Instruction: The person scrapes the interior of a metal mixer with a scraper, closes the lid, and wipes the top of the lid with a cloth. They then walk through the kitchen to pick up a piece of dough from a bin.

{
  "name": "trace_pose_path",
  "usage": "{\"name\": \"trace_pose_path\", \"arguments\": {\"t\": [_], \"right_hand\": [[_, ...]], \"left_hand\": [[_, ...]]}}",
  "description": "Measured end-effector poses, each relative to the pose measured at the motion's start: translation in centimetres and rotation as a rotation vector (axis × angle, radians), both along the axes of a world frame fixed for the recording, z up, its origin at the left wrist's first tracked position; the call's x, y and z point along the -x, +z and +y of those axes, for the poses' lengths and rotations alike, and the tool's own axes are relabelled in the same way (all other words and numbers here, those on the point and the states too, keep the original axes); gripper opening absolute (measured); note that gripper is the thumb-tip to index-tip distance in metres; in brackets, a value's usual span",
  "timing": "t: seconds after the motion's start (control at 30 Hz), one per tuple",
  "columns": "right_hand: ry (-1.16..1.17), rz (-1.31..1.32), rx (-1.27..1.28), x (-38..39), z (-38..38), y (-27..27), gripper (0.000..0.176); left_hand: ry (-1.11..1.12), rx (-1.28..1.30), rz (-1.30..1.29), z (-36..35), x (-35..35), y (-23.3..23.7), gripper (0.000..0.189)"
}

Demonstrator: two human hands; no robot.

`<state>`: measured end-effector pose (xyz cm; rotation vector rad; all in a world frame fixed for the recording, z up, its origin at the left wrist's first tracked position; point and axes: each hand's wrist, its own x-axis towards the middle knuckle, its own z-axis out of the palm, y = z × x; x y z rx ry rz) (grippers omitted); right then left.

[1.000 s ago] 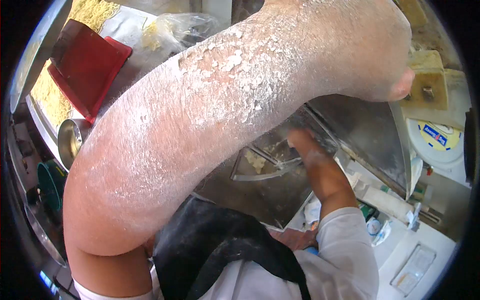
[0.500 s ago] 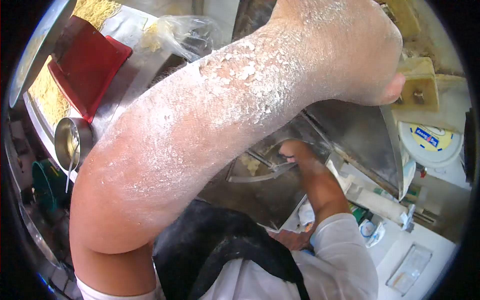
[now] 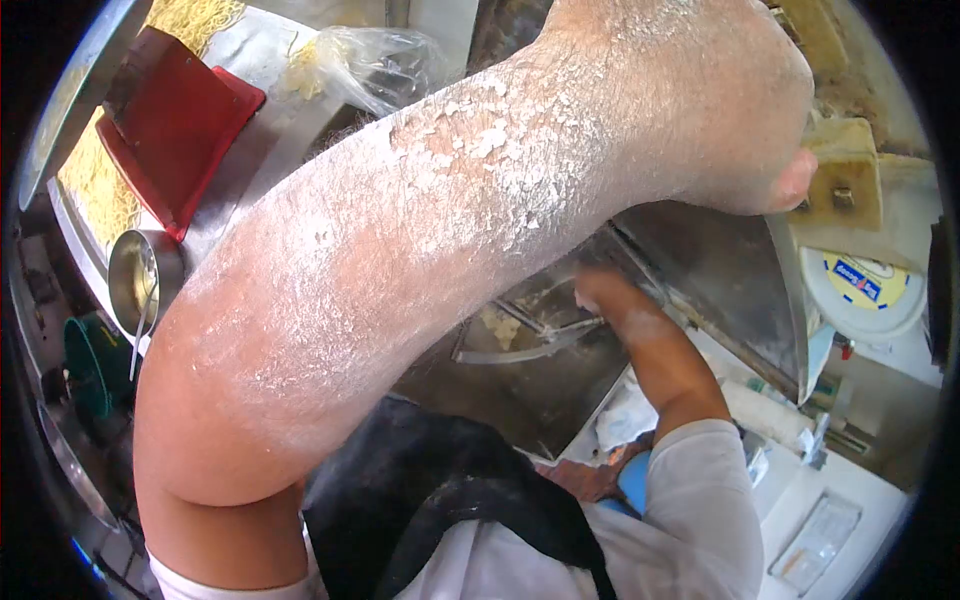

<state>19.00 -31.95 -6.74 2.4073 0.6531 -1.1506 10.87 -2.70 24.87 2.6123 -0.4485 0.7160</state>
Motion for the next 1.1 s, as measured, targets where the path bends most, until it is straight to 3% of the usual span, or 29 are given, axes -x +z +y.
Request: {"name": "trace_pose_path", "arguments": {"t": [0.07,0.13,0.23,0.3,0.37,0.4,0.47,0.5,0.57,0.6,0.67,0.7,0.77,0.8,0.83,0.87,0.9,0.93,0.97,1.0,1.07,1.1], "right_hand": [[0.201,0.305,0.268,-1.4,-2.0,-2.2,0.043],[0.215,0.398,0.245,-1.9,-3.1,-2.2,0.048],[0.278,0.509,0.253,-2.0,-2.7,-1.9,0.058],[0.325,0.533,0.278,-2.3,-3.0,-2.5,0.063],[-0.048,0.525,0.362,-2.8,-3.7,-2.7,0.071],[-0.045,0.525,0.361,-3.0,-3.9,-2.9,0.071],[-0.028,0.47,0.306,-2.2,-2.4,-0.2,0.05],[-0.031,0.466,0.309,-1.8,-3.5,-1.2,0.05],[0.247,-0.118,0.018,-0.9,-6.0,-6.1,0.032],[0.248,-0.11,0.019,-1.1,-7.0,-8.7,0.032],[0.463,0.068,-0.005,-1.9,-8.9,-12.3,0.028],[0.458,0.067,-0.003,-1.8,-7.3,-10.4,0.028],[0.136,0.174,0.225,-0.5,-1.1,-3.3,0.026],[0.129,0.174,0.223,-0.1,-0.9,-3.2,0.026],[-0.038,0.196,0.201,0.2,-0.8,-3.0,0.027],[-0.204,0.216,0.179,0.5,-0.7,-2.9,0.028],[-0.207,0.213,0.178,1.1,0.0,-2.7,0.028],[-0.005,0.22,0.263,1.9,0.8,-2.7,0.029],[0.199,0.227,0.347,2.3,1.2,-2.7,0.03],[0.2,0.226,0.348,2.0,1.1,-2.9,0.03],[-0.046,0.402,0.085,0.9,0.5,-3.1,0.031],[-0.046,0.401,0.086,0.1,0.4,-3.2,0.031]], "left_hand": [[0.089,0.022,-0.05,-1.1,1.1,0.3,0.035],[0.171,0.046,-0.1,-1.3,1.4,1.0,0.035],[0.002,0.054,0.099,-0.4,1.8,2.0,0.034],[0.122,0.018,-0.081,-1.3,2.6,1.6,0.034],[0.158,-0.004,-0.132,-1.4,-0.2,-0.3,0.034],[0.194,-0.02,-0.186,-1.4,-1.4,-1.3,0.034],[0.124,0.065,-0.173,-1.1,-1.6,-1.5,0.034],[0.049,0.148,-0.161,-1.1,-1.6,-1.4,0.035],[0.073,0.13,-0.165,-1.3,-1.2,-0.9,0.035],[0.095,0.114,-0.155,-1.5,-0.8,-0.6,0.036],[0.134,0.09,-0.123,-1.8,-0.1,-0.1,0.036],[0.162,0.071,-0.11,-2.2,0.5,0.2,0.036],[0.239,0.041,-0.094,-2.6,2.0,1.1,0.037],[0.258,0.026,-0.066,-2.9,2.4,1.9,0.037],[0.252,0.026,-0.067,-2.9,1.9,2.9,0.037],[0.228,-0.014,0.194,-2.7,0.8,4.2,0.037],[0.203,-0.055,0.453,-2.3,-0.1,4.8,0.038],[0.201,-0.056,0.448,-2.0,-0.7,3.2,0.038],[0.22,-0.05,0.089,-1.9,-1.2,0.1,0.038],[0.236,-0.042,-0.267,-1.7,-1.0,-0.9,0.038],[0.232,-0.059,-0.267,-1.8,-1.3,-1.5,0.039],[0.231,-0.079,-0.27,-1.8,-1.2,-1.3,0.039]]}}
